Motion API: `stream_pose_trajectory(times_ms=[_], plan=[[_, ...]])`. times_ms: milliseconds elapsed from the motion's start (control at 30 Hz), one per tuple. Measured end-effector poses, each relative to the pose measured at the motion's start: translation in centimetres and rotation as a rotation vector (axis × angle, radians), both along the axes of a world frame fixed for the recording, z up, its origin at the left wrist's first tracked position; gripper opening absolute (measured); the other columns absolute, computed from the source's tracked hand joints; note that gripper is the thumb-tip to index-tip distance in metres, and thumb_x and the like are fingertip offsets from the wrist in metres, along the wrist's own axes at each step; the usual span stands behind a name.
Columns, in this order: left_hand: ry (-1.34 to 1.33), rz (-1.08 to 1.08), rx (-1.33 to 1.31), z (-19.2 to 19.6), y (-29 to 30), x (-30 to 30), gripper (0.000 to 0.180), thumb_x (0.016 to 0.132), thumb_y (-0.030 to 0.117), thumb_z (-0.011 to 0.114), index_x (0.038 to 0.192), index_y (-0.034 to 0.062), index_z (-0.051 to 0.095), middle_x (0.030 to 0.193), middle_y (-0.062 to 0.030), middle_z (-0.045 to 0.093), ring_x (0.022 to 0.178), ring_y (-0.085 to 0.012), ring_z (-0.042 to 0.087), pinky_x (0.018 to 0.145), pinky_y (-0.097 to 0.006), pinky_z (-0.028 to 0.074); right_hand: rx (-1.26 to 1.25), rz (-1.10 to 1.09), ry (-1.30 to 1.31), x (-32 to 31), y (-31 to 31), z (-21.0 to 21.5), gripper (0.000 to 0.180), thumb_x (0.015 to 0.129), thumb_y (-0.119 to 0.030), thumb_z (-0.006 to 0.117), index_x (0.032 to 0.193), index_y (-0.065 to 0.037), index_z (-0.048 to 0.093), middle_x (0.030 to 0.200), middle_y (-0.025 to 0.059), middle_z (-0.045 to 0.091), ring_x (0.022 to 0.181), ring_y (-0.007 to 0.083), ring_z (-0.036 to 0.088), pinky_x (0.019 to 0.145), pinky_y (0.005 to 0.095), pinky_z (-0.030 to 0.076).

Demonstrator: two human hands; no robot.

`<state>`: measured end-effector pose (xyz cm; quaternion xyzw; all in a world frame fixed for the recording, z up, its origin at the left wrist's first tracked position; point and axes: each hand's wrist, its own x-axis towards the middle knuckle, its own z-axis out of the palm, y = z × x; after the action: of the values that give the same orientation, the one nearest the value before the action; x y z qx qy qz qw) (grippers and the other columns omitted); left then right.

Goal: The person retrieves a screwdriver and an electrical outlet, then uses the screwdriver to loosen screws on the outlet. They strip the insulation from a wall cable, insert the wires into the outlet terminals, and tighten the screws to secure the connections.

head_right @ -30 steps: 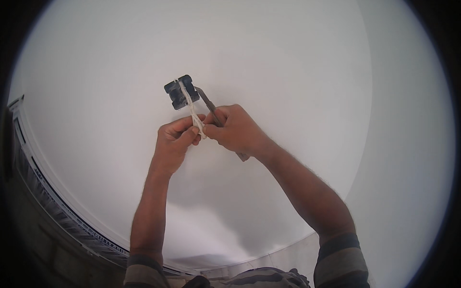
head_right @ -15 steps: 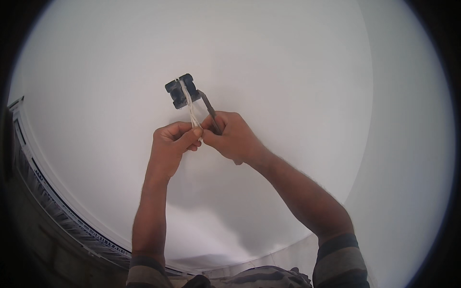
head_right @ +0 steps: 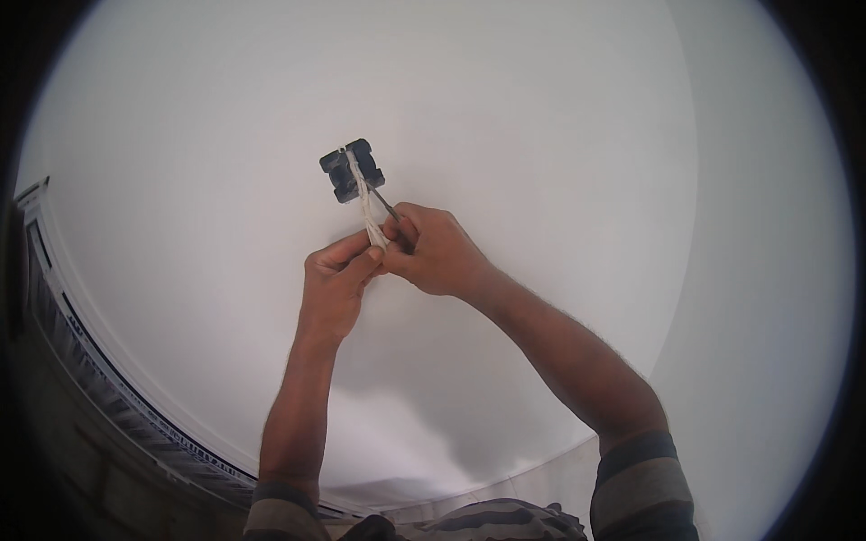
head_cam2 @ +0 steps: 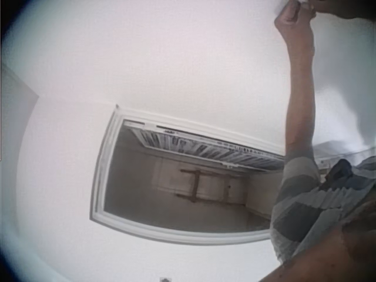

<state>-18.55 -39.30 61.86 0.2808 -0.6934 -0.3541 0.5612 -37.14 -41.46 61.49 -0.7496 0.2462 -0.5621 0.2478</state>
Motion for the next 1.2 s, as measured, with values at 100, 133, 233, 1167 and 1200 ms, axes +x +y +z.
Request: stream_pose_trajectory(times_ms=[100,133,233,1167,1200], plan=[[0.053,-0.061,0.002,-0.8,-1.0,-0.2,0.030,0.100,0.003,0.064,0.128,-0.0057,0.069,0.113,-0.0109,0.074,0.099,-0.0159,0.069,0.089,-0.032,0.057,0.012,0.020,-0.015,-0.4,-0.9,-0.5,0.026,0.087,-0.022,0.074,0.086,-0.003,0.057,0.067,-0.0015,0.047,0.062,0.0095,0.043,0.055,0.0320,0.039],[0.056,-0.071,0.007,-0.9,-1.2,-0.3,0.030,0.100,0.002,0.064,0.128,-0.0058,0.069,0.113,-0.0111,0.074,0.100,-0.0162,0.069,0.089,-0.032,0.057,0.024,0.032,-0.021,-0.6,-1.0,-0.6,0.025,0.087,-0.022,0.074,0.086,-0.003,0.057,0.067,-0.0014,0.047,0.062,0.0095,0.043,0.055,0.0319,0.039],[0.064,-0.052,0.085,-0.2,-0.9,0.6,0.029,0.099,0.003,0.065,0.126,-0.0057,0.070,0.108,-0.0102,0.074,0.096,-0.0153,0.069,0.086,-0.030,0.056,0.194,-0.048,0.096,-0.6,2.1,1.5,0.027,0.093,-0.026,0.071,0.092,-0.002,0.058,0.066,0.0002,0.048,0.061,0.0098,0.044,0.055,0.0315,0.040],[-0.082,-0.022,0.152,5.0,-1.6,-1.1,0.013,0.091,0.010,0.071,0.096,-0.0020,0.072,0.075,-0.0007,0.060,0.064,-0.0083,0.051,0.060,-0.025,0.040,0.221,-0.398,0.732,-3.5,7.6,4.0,0.027,0.110,-0.027,0.050,0.102,-0.004,0.062,0.071,0.0124,0.064,0.063,0.0287,0.063,0.066,0.0446,0.050],[-0.069,-0.014,0.160,4.8,-1.6,-0.8,0.013,0.091,0.010,0.070,0.096,-0.0022,0.072,0.075,-0.0005,0.060,0.063,-0.0083,0.051,0.059,-0.025,0.039,0.311,-0.369,0.770,-3.2,7.9,5.1,0.027,0.110,-0.027,0.050,0.103,-0.004,0.062,0.072,0.0118,0.064,0.062,0.0279,0.063,0.067,0.0441,0.051]])
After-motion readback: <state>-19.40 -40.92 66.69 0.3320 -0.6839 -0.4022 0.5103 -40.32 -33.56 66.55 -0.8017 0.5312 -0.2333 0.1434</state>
